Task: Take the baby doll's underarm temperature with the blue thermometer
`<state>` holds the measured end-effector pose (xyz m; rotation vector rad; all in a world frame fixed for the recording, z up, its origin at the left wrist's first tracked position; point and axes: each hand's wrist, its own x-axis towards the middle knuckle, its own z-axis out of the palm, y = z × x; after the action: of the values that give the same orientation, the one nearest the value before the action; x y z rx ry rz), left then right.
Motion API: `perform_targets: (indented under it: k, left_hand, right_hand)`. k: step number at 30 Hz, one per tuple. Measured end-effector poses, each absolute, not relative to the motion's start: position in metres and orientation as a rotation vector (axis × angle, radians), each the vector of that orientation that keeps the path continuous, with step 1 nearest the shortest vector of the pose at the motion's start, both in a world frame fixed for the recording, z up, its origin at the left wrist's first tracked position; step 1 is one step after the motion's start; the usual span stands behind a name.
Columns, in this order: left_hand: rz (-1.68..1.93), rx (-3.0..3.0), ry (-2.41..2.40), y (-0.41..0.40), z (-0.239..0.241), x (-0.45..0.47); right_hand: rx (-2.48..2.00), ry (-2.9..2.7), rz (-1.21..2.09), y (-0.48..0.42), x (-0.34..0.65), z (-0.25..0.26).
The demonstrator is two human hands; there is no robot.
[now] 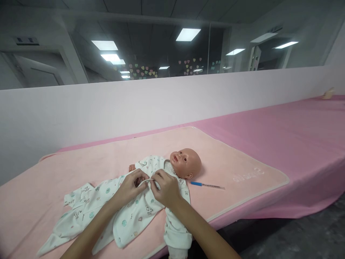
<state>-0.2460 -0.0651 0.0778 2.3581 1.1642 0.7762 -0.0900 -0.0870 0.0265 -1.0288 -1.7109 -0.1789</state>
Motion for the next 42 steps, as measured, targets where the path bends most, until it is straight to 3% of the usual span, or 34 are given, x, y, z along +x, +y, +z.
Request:
perform_targets:
  k: [42]
  left_hand:
    - [0.619, 2.098, 0.951, -0.066, 0.088, -0.251]
  right_hand:
    - [-1.054, -1.667, -0.068, -0.087, -0.089, 0.028]
